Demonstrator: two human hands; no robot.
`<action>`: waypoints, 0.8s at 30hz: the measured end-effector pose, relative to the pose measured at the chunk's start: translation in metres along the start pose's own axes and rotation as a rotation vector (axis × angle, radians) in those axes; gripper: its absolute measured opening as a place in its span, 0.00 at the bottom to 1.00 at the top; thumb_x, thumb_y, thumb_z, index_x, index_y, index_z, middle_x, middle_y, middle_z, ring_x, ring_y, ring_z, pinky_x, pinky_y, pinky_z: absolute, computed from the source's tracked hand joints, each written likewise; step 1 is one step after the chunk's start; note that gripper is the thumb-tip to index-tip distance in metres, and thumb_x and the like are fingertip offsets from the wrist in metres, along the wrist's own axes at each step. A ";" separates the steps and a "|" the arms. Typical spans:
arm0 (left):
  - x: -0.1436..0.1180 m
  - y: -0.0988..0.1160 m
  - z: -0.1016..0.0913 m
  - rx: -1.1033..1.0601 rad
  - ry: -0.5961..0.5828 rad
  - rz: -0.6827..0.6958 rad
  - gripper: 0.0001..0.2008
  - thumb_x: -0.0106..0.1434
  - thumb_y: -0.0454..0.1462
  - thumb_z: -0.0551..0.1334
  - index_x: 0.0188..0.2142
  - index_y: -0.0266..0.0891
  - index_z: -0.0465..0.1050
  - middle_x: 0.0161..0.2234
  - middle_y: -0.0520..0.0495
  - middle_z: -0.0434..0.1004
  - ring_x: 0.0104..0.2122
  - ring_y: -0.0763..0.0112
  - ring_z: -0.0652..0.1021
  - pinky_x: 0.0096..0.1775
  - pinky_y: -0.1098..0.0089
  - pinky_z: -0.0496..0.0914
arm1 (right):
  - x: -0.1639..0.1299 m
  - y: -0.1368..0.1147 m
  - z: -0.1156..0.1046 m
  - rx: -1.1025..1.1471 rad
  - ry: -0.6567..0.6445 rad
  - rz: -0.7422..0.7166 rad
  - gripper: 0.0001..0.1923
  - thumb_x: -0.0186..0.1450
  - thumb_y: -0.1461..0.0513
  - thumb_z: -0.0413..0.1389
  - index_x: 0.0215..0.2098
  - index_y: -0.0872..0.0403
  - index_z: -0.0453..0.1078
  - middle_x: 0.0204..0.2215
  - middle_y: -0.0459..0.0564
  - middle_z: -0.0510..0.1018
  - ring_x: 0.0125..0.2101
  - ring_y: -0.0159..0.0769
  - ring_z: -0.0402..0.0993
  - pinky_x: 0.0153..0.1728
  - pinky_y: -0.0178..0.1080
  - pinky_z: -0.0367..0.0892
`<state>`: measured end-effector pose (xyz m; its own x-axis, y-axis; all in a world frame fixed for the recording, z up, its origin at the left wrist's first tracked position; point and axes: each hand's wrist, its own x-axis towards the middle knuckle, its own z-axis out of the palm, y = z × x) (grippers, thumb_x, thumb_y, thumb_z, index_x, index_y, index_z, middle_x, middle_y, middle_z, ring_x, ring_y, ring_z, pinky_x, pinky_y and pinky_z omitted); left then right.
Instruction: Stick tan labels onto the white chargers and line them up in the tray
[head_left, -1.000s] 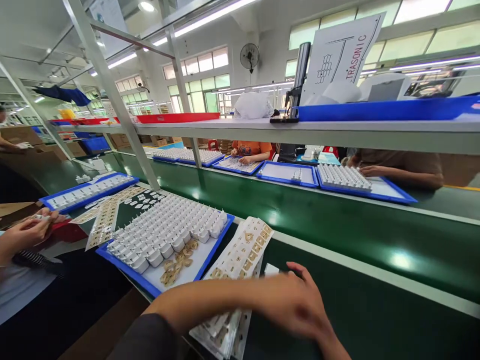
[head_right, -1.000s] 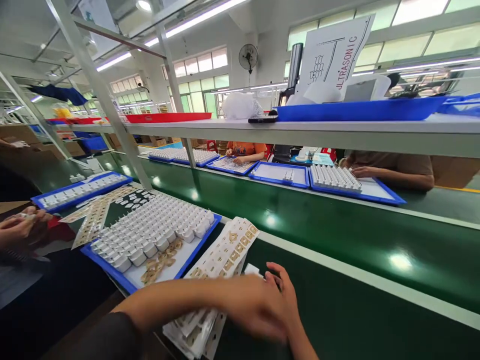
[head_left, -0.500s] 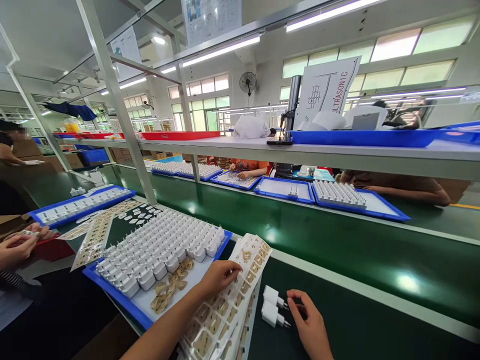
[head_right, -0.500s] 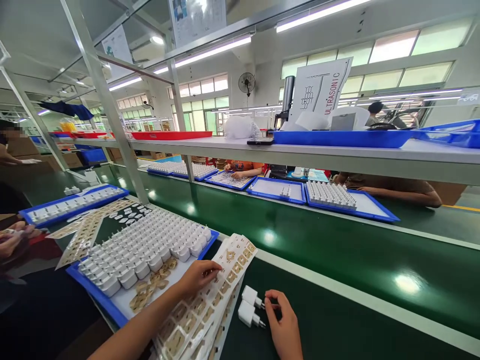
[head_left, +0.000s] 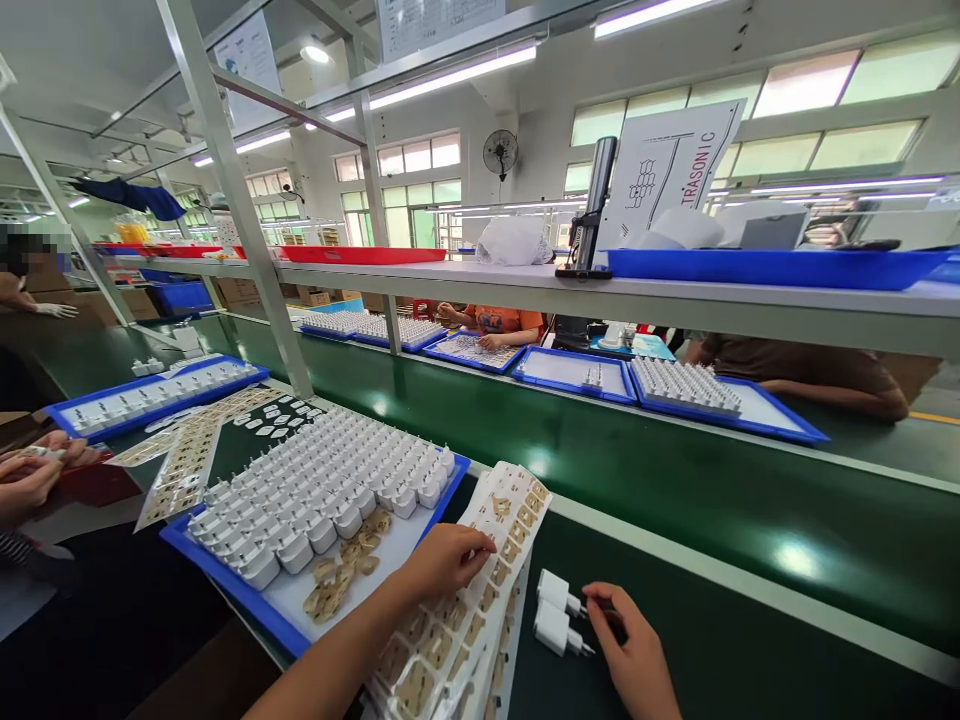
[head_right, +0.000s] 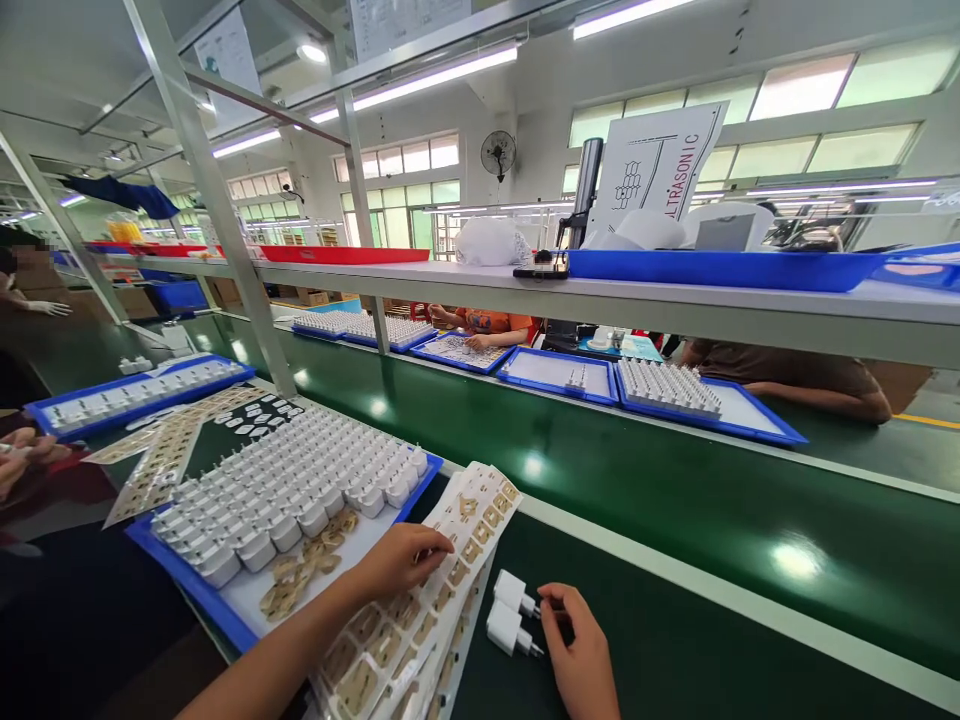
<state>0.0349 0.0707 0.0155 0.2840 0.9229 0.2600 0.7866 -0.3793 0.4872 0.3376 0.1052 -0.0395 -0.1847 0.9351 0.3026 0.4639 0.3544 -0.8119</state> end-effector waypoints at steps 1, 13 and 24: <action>0.000 -0.001 0.000 0.004 -0.002 -0.002 0.13 0.66 0.35 0.56 0.43 0.41 0.80 0.35 0.48 0.84 0.32 0.68 0.81 0.37 0.72 0.70 | 0.000 0.000 0.000 -0.003 -0.011 0.003 0.18 0.64 0.48 0.52 0.36 0.51 0.77 0.34 0.52 0.82 0.33 0.41 0.81 0.32 0.35 0.76; 0.000 -0.004 0.003 0.053 -0.063 -0.013 0.12 0.67 0.36 0.57 0.44 0.43 0.79 0.35 0.50 0.83 0.34 0.69 0.80 0.38 0.73 0.69 | -0.002 0.007 0.003 -0.004 -0.052 0.003 0.18 0.65 0.48 0.52 0.37 0.50 0.77 0.35 0.51 0.83 0.36 0.41 0.81 0.37 0.35 0.76; 0.003 -0.005 0.002 0.050 -0.083 -0.053 0.12 0.66 0.37 0.58 0.44 0.43 0.80 0.36 0.49 0.84 0.34 0.67 0.81 0.38 0.72 0.69 | 0.000 0.009 0.000 -0.009 -0.060 -0.009 0.18 0.63 0.48 0.55 0.35 0.51 0.79 0.35 0.52 0.84 0.35 0.43 0.82 0.35 0.33 0.77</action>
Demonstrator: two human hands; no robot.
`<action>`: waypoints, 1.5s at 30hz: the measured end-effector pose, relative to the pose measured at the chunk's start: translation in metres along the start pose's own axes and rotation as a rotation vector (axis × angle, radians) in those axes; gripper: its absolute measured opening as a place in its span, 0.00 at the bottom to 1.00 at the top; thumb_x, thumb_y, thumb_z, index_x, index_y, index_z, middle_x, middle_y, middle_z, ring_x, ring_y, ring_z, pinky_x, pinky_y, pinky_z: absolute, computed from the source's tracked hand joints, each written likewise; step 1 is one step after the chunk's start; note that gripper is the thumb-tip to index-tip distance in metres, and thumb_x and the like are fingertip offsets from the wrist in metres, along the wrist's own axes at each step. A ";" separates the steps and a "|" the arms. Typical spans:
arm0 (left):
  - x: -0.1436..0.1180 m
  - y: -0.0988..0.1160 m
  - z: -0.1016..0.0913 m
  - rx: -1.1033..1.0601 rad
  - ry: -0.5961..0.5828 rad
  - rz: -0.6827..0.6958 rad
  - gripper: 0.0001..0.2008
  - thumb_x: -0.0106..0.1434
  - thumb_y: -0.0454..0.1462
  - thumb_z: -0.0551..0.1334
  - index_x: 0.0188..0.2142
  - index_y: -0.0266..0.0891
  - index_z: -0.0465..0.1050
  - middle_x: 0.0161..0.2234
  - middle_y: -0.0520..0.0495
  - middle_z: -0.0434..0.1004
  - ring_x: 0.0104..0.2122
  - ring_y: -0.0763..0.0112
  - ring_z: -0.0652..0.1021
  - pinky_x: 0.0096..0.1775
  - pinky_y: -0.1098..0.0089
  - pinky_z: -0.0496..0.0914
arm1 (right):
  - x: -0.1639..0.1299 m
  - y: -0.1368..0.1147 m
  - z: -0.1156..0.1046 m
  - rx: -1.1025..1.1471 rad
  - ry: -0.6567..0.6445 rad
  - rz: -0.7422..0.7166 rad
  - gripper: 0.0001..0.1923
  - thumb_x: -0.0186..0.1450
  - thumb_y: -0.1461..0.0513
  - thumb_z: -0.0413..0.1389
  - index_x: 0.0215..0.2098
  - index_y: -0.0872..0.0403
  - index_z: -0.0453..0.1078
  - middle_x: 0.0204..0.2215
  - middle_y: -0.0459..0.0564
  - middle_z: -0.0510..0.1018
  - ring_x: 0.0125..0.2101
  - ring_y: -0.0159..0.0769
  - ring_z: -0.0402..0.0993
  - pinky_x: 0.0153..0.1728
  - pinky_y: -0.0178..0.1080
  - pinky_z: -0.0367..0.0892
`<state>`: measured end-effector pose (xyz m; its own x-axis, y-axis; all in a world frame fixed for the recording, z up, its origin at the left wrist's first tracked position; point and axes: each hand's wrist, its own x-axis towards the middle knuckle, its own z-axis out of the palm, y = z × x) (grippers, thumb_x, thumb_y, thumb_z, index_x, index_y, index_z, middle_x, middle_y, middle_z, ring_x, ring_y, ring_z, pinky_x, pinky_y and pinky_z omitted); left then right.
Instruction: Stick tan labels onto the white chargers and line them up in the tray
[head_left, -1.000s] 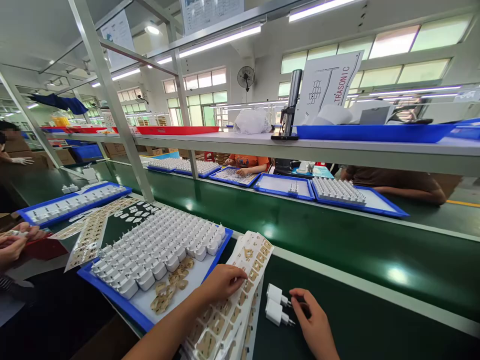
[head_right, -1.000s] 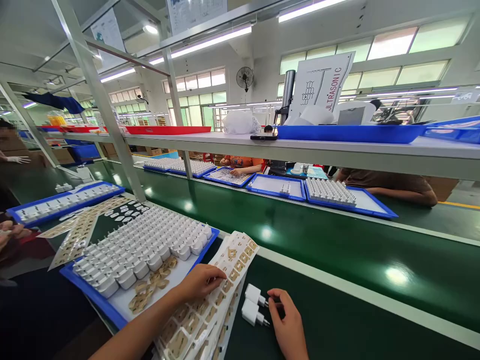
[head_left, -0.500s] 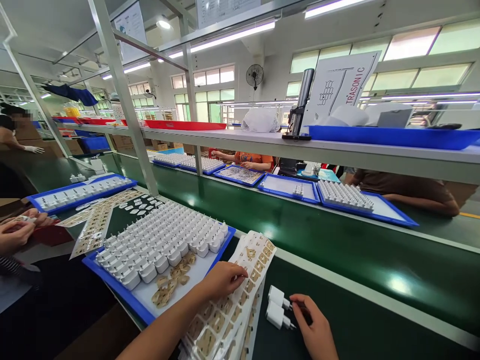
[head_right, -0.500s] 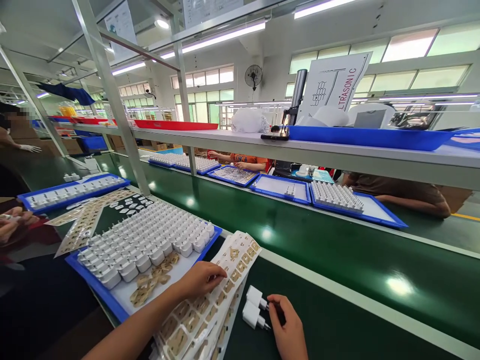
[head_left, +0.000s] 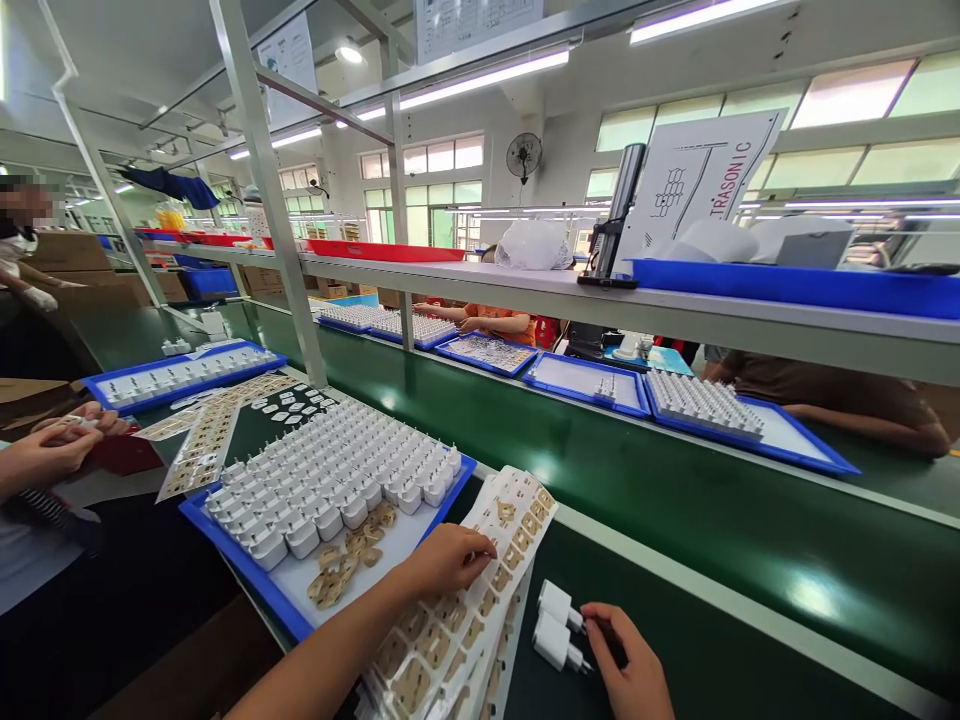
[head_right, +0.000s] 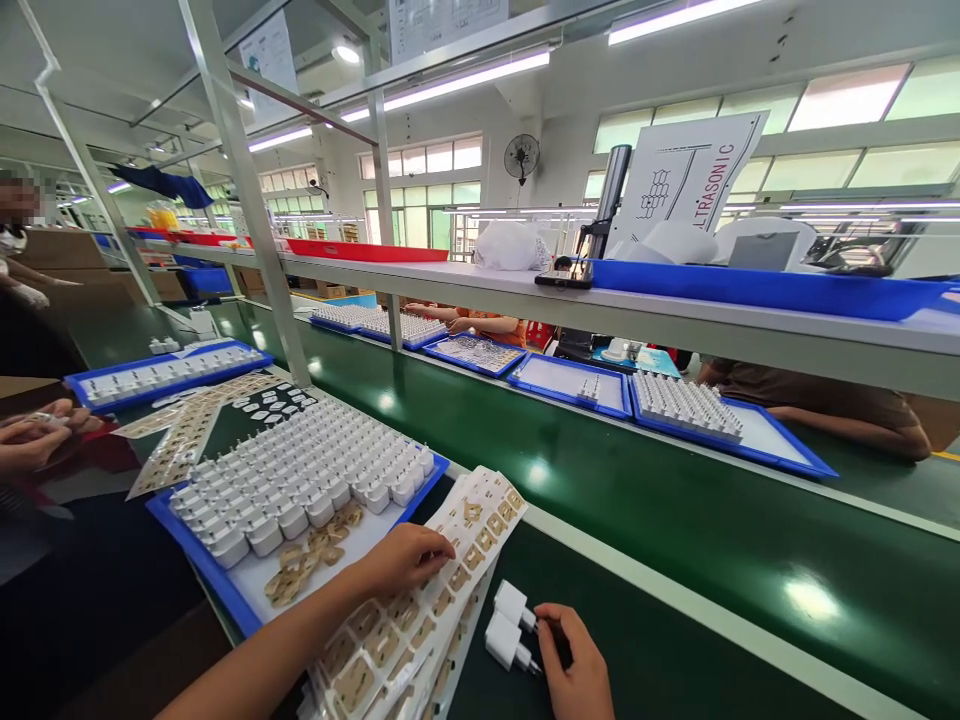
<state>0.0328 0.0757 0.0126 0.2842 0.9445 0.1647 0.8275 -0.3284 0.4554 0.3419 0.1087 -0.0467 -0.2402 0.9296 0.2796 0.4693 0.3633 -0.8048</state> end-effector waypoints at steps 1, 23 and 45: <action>0.000 0.000 0.000 -0.002 0.001 -0.004 0.12 0.66 0.37 0.58 0.44 0.43 0.80 0.36 0.49 0.84 0.35 0.67 0.81 0.38 0.72 0.69 | 0.000 0.001 0.000 0.005 -0.007 0.005 0.18 0.63 0.47 0.55 0.35 0.51 0.79 0.35 0.52 0.84 0.35 0.43 0.82 0.34 0.33 0.77; 0.001 0.001 -0.003 -0.024 -0.019 -0.002 0.13 0.66 0.36 0.58 0.45 0.44 0.80 0.40 0.49 0.85 0.39 0.64 0.82 0.42 0.71 0.71 | 0.000 -0.006 -0.003 -0.001 -0.043 0.019 0.17 0.63 0.46 0.56 0.34 0.49 0.79 0.34 0.50 0.83 0.35 0.41 0.82 0.34 0.32 0.76; 0.000 0.000 -0.003 -0.029 -0.006 -0.006 0.13 0.67 0.38 0.57 0.45 0.44 0.80 0.39 0.49 0.84 0.38 0.65 0.82 0.42 0.72 0.70 | 0.002 -0.007 -0.003 -0.014 -0.045 -0.011 0.19 0.63 0.46 0.55 0.34 0.49 0.80 0.34 0.51 0.84 0.34 0.43 0.82 0.33 0.34 0.77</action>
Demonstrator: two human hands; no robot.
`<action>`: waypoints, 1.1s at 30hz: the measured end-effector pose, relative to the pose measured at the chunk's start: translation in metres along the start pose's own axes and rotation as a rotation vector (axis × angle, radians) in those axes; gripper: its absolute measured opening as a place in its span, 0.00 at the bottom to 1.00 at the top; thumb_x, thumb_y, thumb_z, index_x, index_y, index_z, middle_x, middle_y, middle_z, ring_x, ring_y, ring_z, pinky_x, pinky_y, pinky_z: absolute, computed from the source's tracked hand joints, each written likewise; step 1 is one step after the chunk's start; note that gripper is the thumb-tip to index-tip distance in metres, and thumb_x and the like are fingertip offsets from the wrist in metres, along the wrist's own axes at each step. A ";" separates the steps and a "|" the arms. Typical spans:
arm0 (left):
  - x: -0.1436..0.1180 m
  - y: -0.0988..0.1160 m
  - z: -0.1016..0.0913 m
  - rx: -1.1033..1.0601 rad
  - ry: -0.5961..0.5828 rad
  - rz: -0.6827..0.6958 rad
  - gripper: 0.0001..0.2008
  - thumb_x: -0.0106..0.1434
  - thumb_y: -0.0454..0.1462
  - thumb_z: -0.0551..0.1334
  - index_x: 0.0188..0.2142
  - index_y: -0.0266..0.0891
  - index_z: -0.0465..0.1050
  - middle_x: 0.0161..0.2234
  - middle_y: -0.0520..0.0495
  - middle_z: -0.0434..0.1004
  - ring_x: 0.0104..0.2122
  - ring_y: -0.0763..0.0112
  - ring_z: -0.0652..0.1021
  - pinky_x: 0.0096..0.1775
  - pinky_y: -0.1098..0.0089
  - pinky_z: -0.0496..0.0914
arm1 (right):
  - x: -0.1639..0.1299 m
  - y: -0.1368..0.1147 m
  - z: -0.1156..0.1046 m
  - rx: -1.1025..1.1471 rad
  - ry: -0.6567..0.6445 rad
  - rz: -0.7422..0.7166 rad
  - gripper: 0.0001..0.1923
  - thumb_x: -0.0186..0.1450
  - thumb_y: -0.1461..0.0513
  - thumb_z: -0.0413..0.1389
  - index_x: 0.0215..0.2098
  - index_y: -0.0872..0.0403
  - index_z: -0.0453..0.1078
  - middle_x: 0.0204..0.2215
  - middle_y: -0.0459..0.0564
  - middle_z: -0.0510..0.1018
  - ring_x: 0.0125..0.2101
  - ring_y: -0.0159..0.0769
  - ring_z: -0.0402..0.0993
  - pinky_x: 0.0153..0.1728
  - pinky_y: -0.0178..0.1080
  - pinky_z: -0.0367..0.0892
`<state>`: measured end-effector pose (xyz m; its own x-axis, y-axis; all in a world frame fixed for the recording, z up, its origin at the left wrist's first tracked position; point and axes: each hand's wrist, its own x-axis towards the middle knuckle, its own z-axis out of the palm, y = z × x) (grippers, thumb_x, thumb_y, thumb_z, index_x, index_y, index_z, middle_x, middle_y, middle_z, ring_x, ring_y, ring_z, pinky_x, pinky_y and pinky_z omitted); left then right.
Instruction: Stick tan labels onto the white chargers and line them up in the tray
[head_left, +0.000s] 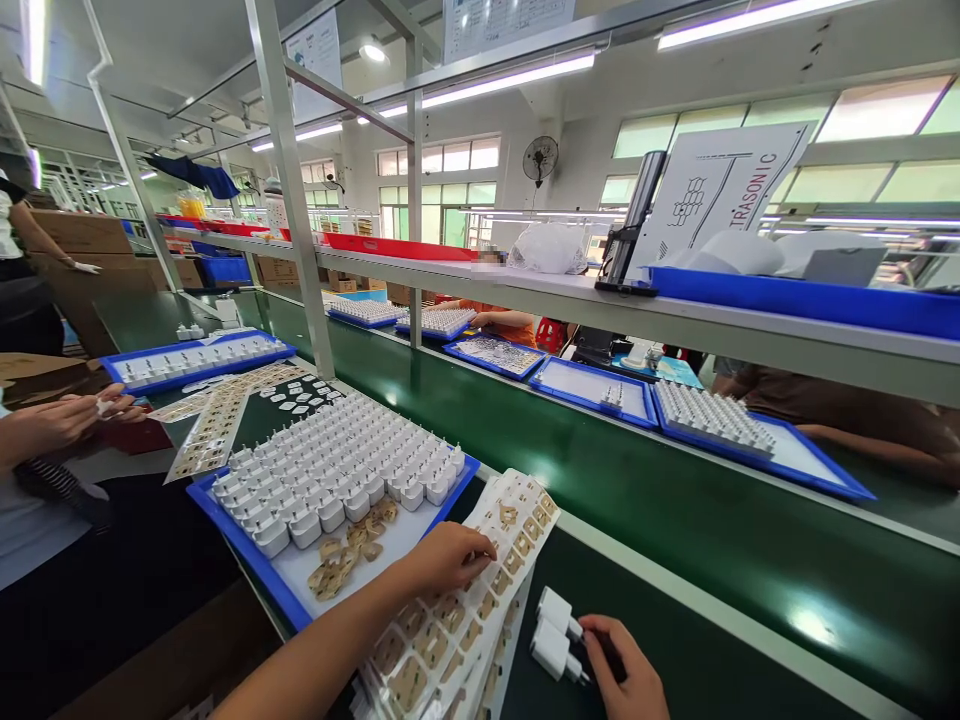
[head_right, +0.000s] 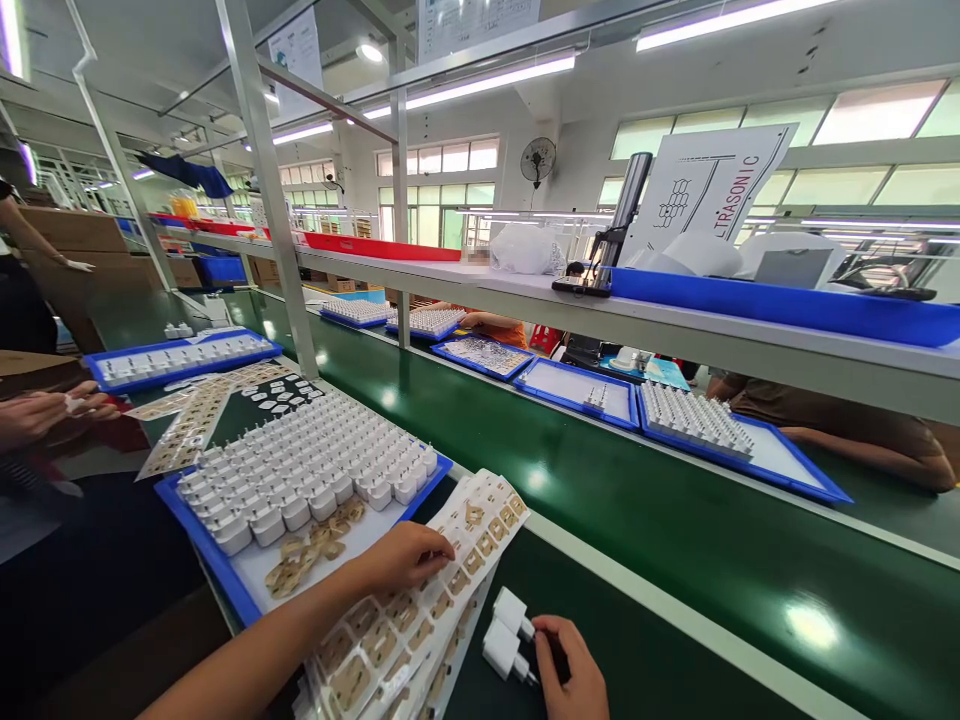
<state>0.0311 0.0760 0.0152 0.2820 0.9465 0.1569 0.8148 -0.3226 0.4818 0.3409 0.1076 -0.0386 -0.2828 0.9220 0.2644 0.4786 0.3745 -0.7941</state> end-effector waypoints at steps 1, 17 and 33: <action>0.000 0.000 0.000 0.001 0.001 -0.001 0.13 0.67 0.38 0.57 0.45 0.44 0.80 0.39 0.49 0.84 0.38 0.65 0.82 0.41 0.72 0.70 | 0.000 0.000 0.000 -0.007 0.004 -0.005 0.19 0.63 0.46 0.55 0.34 0.49 0.80 0.34 0.51 0.84 0.34 0.43 0.82 0.33 0.34 0.77; 0.000 -0.001 0.002 0.013 0.000 -0.001 0.13 0.66 0.37 0.57 0.44 0.44 0.80 0.38 0.49 0.85 0.37 0.66 0.82 0.40 0.72 0.70 | -0.002 0.007 0.001 0.052 0.047 0.046 0.20 0.62 0.45 0.56 0.36 0.50 0.79 0.36 0.53 0.84 0.36 0.44 0.82 0.35 0.35 0.77; -0.002 -0.004 0.003 0.011 -0.001 -0.022 0.13 0.66 0.37 0.57 0.44 0.45 0.79 0.38 0.50 0.84 0.36 0.67 0.81 0.39 0.72 0.69 | -0.002 0.027 0.001 0.009 0.200 0.018 0.20 0.62 0.48 0.56 0.44 0.54 0.75 0.31 0.51 0.79 0.29 0.39 0.77 0.27 0.34 0.73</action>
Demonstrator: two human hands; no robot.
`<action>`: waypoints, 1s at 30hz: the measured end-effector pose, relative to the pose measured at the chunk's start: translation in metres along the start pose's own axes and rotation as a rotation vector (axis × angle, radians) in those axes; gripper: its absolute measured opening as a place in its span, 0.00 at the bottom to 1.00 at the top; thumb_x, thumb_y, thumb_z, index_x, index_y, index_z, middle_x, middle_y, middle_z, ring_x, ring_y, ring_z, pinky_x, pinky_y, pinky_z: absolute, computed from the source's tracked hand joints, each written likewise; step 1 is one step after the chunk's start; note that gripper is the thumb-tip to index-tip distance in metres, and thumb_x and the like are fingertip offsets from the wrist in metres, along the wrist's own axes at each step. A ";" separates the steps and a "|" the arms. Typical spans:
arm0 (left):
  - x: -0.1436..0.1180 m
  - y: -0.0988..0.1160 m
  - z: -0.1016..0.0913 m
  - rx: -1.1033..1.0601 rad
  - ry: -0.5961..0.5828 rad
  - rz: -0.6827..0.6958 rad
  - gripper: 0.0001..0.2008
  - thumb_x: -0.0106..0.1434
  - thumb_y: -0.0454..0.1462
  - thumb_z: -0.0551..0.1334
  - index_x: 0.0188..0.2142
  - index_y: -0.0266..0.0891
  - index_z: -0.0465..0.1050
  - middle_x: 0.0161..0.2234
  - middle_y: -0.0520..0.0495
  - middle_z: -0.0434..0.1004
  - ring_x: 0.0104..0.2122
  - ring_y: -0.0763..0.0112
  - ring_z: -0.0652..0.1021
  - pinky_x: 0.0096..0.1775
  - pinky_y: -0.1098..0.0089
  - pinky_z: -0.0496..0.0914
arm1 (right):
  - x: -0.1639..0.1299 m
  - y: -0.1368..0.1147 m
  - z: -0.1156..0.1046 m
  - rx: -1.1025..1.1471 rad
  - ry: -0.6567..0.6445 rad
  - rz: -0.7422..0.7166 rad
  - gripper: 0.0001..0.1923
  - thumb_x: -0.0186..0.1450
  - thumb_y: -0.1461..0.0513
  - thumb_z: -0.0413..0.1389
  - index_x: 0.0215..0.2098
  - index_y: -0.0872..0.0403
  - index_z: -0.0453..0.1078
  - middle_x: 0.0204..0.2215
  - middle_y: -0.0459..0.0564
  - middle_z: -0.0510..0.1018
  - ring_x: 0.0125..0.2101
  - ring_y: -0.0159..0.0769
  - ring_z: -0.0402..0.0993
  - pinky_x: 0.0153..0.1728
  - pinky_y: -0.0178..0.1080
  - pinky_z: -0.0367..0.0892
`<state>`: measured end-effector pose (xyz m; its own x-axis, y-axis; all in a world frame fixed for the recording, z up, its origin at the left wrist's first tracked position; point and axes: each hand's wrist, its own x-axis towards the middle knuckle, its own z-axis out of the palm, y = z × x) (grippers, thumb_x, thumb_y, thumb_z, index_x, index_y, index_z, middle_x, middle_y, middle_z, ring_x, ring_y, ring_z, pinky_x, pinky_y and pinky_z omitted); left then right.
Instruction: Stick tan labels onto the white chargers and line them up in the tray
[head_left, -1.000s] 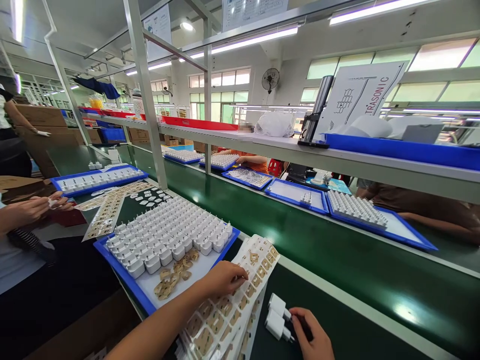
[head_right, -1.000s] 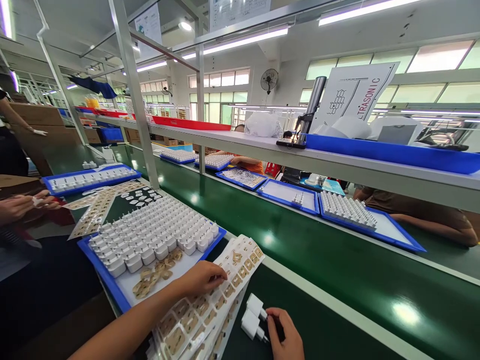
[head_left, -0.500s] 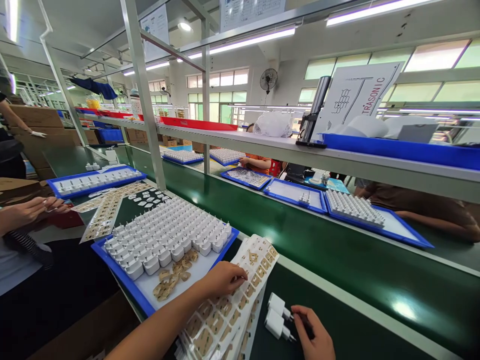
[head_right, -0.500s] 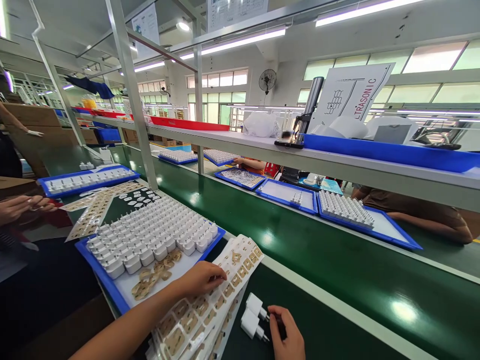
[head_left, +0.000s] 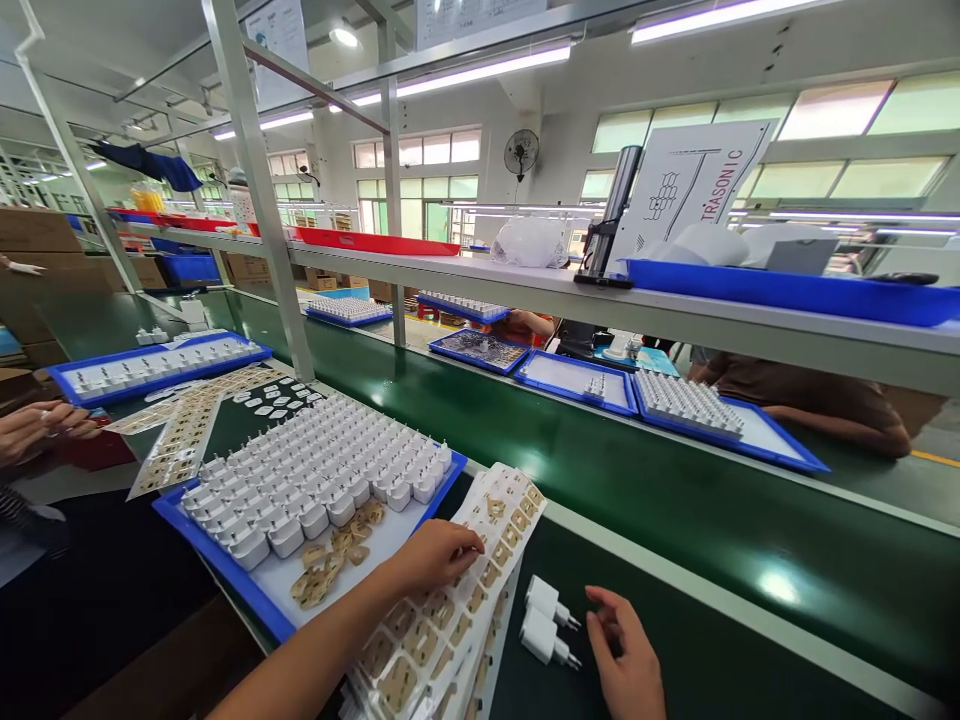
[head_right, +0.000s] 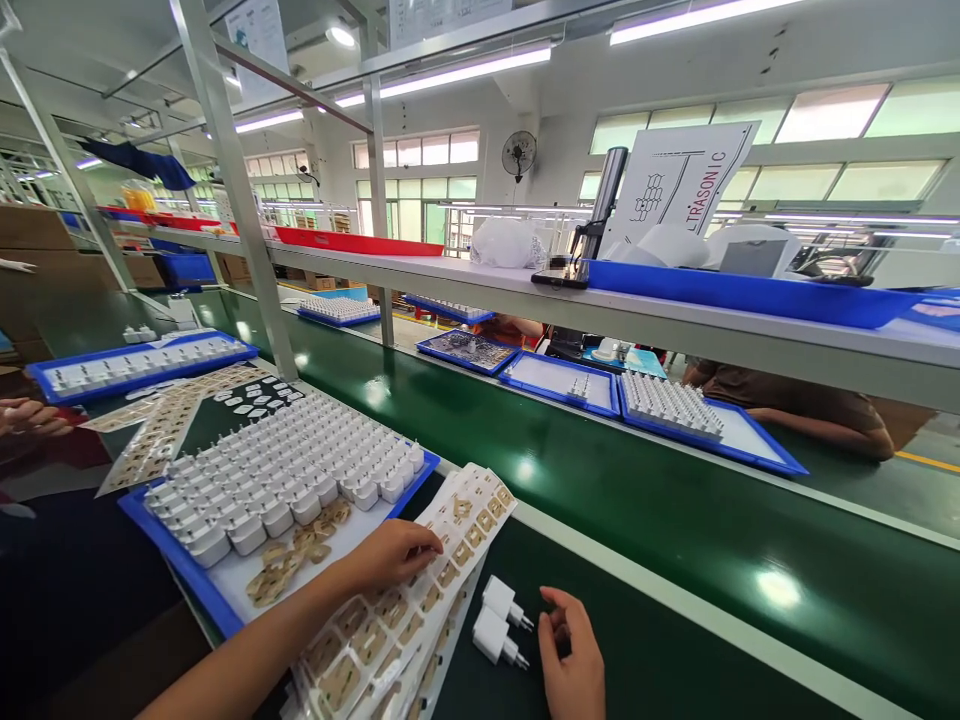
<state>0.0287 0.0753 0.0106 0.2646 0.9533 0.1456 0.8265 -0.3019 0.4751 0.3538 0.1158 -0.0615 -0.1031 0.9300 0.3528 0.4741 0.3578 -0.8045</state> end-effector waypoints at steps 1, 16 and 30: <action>0.000 0.000 0.000 -0.001 0.000 0.000 0.13 0.66 0.37 0.57 0.44 0.44 0.79 0.38 0.50 0.84 0.36 0.66 0.81 0.39 0.72 0.69 | 0.000 -0.001 0.001 0.001 0.003 -0.007 0.20 0.63 0.48 0.56 0.44 0.54 0.75 0.30 0.50 0.78 0.28 0.39 0.77 0.27 0.35 0.73; 0.001 0.007 -0.007 -0.137 0.010 -0.047 0.13 0.66 0.38 0.57 0.44 0.41 0.79 0.37 0.47 0.84 0.34 0.66 0.81 0.39 0.71 0.71 | -0.002 -0.017 0.000 0.036 0.049 0.033 0.20 0.65 0.49 0.52 0.44 0.54 0.75 0.30 0.51 0.77 0.26 0.39 0.73 0.29 0.40 0.70; 0.121 -0.082 -0.165 -0.881 0.792 -0.708 0.15 0.71 0.41 0.57 0.53 0.37 0.70 0.48 0.42 0.75 0.40 0.68 0.78 0.38 0.69 0.75 | 0.192 -0.038 -0.029 0.468 0.056 0.396 0.13 0.68 0.57 0.58 0.49 0.55 0.70 0.48 0.52 0.76 0.44 0.39 0.75 0.41 0.42 0.74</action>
<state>-0.0893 0.2163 0.1322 -0.6723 0.7389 -0.0461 0.0021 0.0643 0.9979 0.3412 0.2781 0.0502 0.0544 0.9985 -0.0018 0.0315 -0.0036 -0.9995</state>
